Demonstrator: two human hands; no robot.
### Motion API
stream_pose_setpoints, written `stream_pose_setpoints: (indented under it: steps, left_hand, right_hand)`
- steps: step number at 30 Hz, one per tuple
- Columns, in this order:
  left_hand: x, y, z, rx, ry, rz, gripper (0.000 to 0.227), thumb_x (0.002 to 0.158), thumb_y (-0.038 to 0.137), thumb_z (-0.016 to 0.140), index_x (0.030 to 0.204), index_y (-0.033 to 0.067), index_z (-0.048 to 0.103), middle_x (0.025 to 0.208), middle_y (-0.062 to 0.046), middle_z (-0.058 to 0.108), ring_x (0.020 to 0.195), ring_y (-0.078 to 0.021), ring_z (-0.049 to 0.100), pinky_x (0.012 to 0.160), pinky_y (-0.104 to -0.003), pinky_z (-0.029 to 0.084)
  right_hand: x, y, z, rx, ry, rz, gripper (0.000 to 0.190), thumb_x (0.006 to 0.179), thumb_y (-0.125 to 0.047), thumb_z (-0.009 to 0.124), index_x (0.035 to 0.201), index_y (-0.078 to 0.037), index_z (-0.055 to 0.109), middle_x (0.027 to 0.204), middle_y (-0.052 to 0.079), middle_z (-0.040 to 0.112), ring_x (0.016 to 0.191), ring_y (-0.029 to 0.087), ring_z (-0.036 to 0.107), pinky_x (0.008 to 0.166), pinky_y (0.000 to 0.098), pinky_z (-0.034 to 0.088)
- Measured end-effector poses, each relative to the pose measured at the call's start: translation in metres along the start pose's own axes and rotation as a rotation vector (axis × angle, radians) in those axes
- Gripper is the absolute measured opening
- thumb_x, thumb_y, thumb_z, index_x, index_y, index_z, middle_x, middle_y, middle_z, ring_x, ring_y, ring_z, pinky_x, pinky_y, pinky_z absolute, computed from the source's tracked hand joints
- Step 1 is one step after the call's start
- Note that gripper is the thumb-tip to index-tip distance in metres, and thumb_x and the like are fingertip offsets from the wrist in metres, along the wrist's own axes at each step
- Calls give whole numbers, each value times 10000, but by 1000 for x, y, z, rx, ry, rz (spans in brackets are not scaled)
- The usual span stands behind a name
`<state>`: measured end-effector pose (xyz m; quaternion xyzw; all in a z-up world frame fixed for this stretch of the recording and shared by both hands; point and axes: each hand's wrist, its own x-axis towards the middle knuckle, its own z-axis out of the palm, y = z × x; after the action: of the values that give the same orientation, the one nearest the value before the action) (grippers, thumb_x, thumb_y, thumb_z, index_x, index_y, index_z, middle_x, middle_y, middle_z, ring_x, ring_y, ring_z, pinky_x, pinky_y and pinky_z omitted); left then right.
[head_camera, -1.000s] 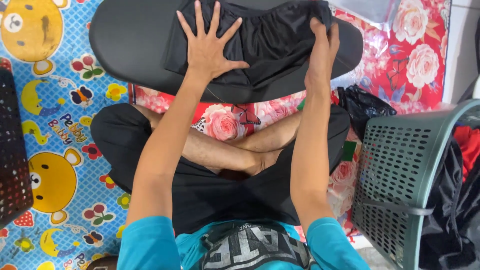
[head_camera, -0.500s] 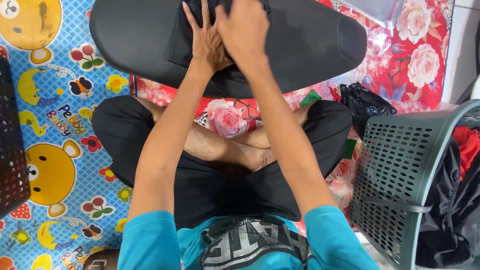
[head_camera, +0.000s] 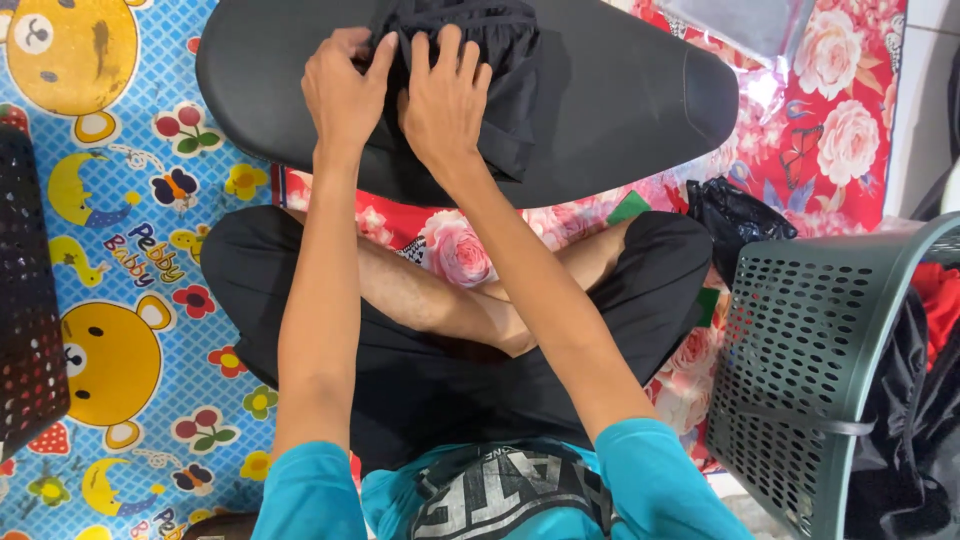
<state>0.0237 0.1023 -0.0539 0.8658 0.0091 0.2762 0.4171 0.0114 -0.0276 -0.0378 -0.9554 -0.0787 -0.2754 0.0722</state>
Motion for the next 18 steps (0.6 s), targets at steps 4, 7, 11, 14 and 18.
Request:
stream_pose_setpoints:
  steps: [4, 7, 11, 14, 18]
  left_hand:
    - [-2, -5, 8, 59, -184, -128, 377, 944, 371, 783, 854, 23, 669, 651, -39, 685, 529, -238, 610, 548, -351, 517]
    - [-13, 6, 2, -138, -416, -352, 446, 978, 336, 781, 714, 30, 592, 613, -35, 571, 503, -189, 477, 482, -346, 454]
    - [-42, 16, -1, -697, -810, -794, 247, 938, 182, 642, 961, -48, 555, 825, -129, 562, 696, -217, 623, 607, -384, 655]
    - [-36, 30, -17, -664, -853, -823, 253, 914, 139, 703, 847, -52, 551, 850, -164, 614, 797, -299, 718, 674, -391, 674]
    - [-32, 47, -21, -630, -849, -805, 346, 919, 278, 749, 1022, -49, 703, 878, -112, 721, 735, -207, 744, 645, -299, 640]
  right_hand:
    - [-10, 7, 3, 88, 106, -28, 517, 785, -95, 772, 1281, -51, 630, 1382, 135, 481, 1113, 333, 520, 965, 432, 438]
    - [-19, 14, -5, 179, 153, 51, 534, 835, -41, 748, 1351, -64, 613, 1510, 103, 472, 1356, 369, 555, 1164, 469, 460]
    - [-31, 21, -24, 172, 76, 135, 651, 945, 13, 684, 1536, -187, 500, 1618, 12, 473, 1534, 308, 514, 1337, 486, 370]
    - [-45, 38, -2, 162, -28, 81, 638, 921, 21, 663, 1498, -227, 551, 1584, 0, 500, 1464, 357, 572, 1285, 512, 381]
    - [-46, 48, -26, 194, 60, 77, 463, 999, -60, 675, 1439, -195, 629, 1557, -2, 509, 1454, 287, 564, 1288, 504, 363]
